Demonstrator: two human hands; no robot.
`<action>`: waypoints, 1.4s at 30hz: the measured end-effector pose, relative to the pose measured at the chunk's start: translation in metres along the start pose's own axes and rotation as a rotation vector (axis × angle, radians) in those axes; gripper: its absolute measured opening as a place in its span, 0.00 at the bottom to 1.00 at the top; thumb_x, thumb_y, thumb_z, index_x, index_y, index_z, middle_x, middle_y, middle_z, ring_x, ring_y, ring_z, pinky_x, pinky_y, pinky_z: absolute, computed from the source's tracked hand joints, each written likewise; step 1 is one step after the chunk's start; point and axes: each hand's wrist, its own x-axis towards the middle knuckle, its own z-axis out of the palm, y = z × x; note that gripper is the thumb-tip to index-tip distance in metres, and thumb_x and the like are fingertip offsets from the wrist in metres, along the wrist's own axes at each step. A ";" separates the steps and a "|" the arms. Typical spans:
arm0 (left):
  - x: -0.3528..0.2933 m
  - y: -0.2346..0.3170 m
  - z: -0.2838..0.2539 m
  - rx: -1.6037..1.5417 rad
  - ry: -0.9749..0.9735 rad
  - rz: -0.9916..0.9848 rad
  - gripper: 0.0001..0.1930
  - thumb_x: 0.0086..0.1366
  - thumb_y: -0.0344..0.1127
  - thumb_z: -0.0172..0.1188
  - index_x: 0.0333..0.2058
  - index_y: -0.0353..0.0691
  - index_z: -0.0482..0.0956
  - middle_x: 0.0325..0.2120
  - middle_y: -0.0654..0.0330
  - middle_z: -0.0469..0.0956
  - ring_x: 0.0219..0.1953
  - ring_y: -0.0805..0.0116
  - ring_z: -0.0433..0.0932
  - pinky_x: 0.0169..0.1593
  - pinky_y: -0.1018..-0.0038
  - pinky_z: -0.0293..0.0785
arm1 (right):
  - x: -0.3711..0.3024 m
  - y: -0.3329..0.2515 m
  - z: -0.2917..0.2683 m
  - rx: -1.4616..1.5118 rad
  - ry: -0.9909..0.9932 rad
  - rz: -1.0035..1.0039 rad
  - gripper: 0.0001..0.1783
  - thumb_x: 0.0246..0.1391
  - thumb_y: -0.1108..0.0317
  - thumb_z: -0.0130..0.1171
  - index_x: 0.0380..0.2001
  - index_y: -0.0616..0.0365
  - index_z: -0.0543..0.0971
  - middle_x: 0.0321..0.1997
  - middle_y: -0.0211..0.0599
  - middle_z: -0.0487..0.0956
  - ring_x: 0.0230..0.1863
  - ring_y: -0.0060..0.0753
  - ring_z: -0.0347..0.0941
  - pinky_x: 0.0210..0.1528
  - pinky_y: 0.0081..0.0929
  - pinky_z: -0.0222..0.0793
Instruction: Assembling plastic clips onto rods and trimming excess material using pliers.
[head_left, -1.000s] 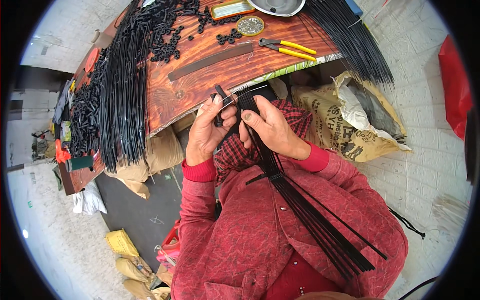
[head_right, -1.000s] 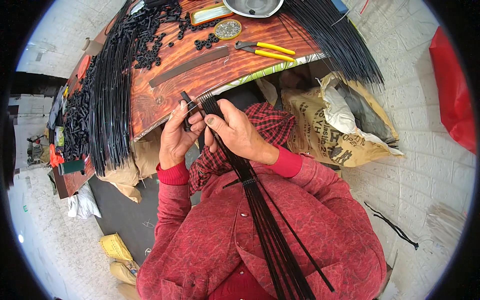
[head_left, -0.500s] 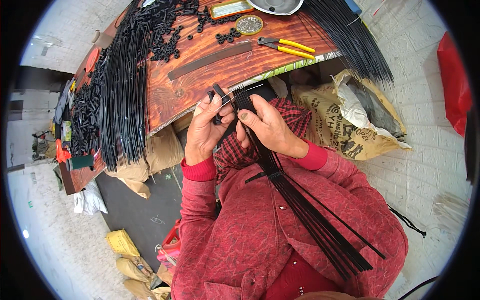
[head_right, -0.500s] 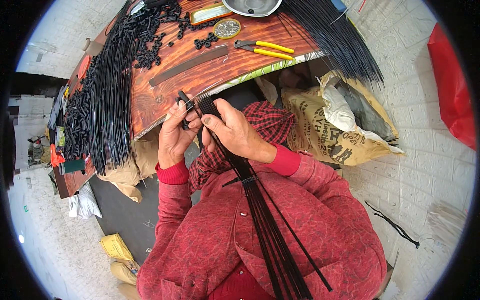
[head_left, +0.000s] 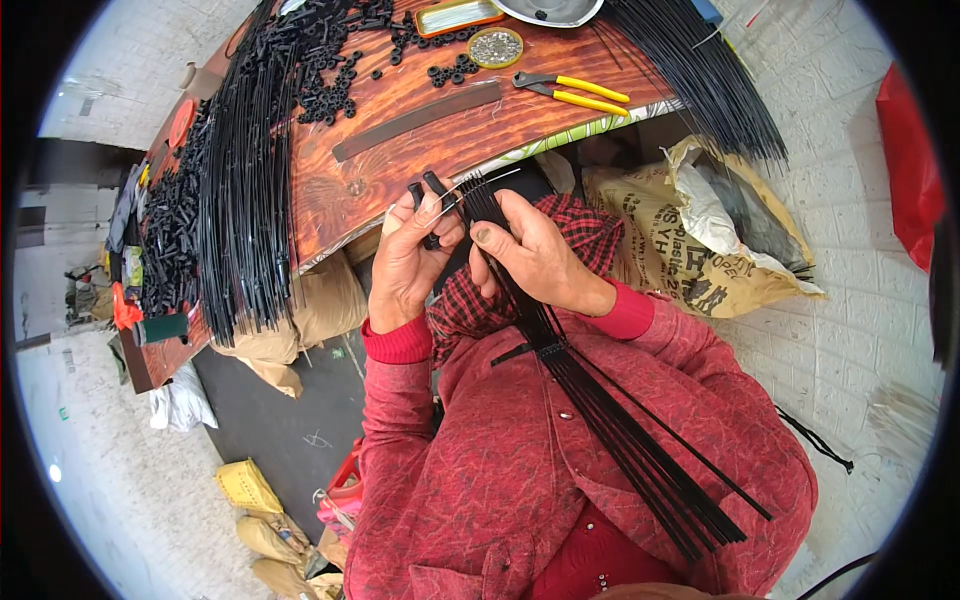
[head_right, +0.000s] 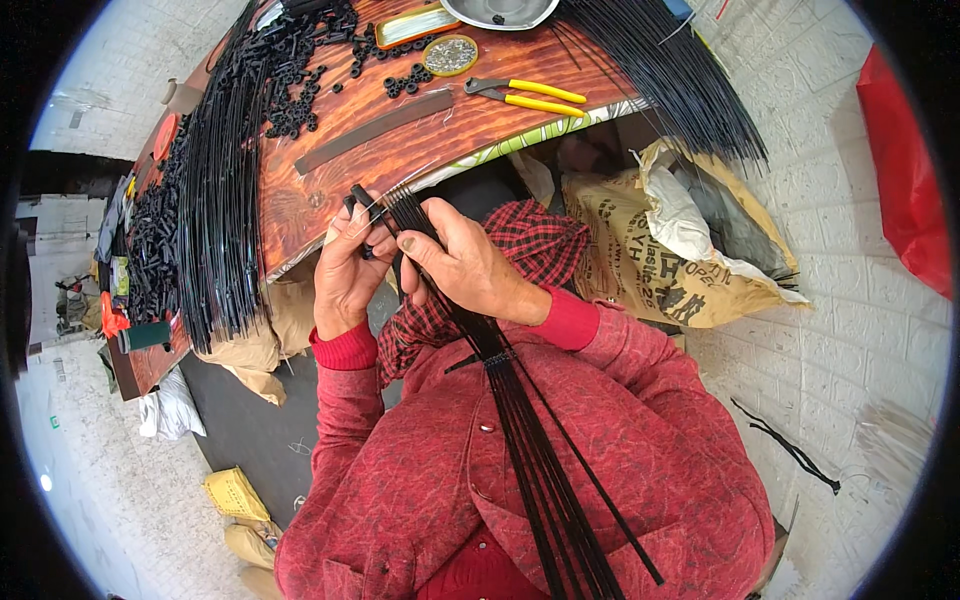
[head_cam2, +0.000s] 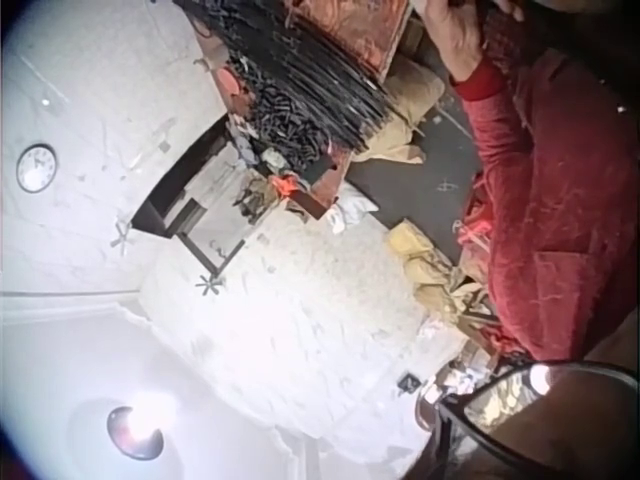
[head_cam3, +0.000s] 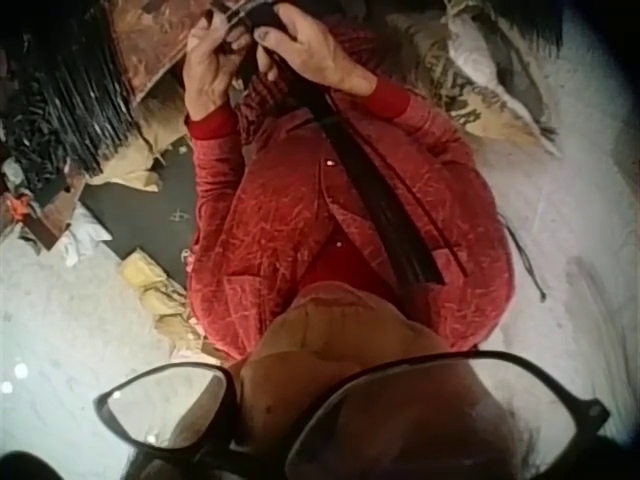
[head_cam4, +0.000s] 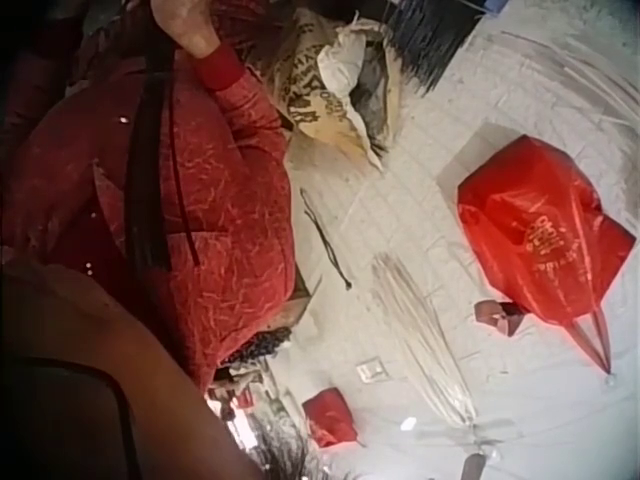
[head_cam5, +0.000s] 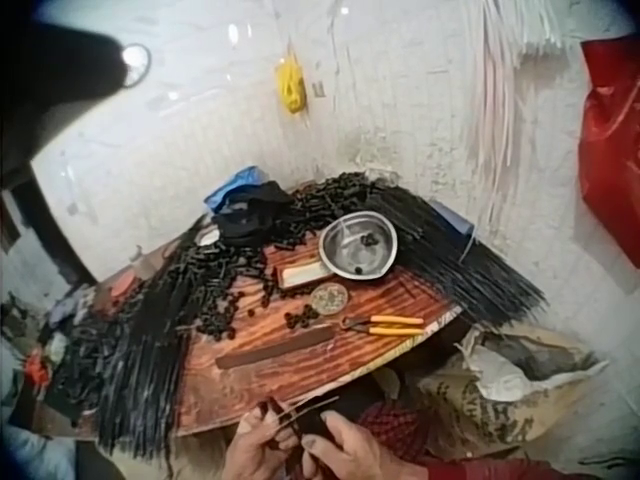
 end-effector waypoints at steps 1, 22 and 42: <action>0.000 0.000 0.001 -0.010 0.013 0.006 0.15 0.63 0.30 0.63 0.46 0.31 0.74 0.27 0.67 0.69 0.26 0.79 0.63 0.30 0.81 0.62 | 0.001 0.001 0.000 0.017 -0.001 0.012 0.15 0.69 0.60 0.47 0.42 0.63 0.65 0.23 0.36 0.75 0.20 0.24 0.72 0.24 0.20 0.70; -0.005 -0.002 0.003 0.013 0.068 0.054 0.12 0.66 0.31 0.59 0.45 0.31 0.74 0.24 0.70 0.66 0.24 0.82 0.61 0.28 0.83 0.58 | 0.003 -0.004 0.006 -0.007 0.031 0.048 0.11 0.68 0.64 0.48 0.41 0.63 0.65 0.23 0.35 0.76 0.20 0.22 0.72 0.23 0.19 0.69; -0.022 -0.004 -0.004 0.037 0.002 0.163 0.29 0.61 0.35 0.66 0.57 0.28 0.68 0.32 0.64 0.72 0.25 0.79 0.59 0.23 0.85 0.56 | 0.007 -0.008 0.007 0.013 0.044 0.050 0.10 0.67 0.65 0.48 0.40 0.63 0.66 0.23 0.35 0.77 0.20 0.22 0.73 0.23 0.18 0.69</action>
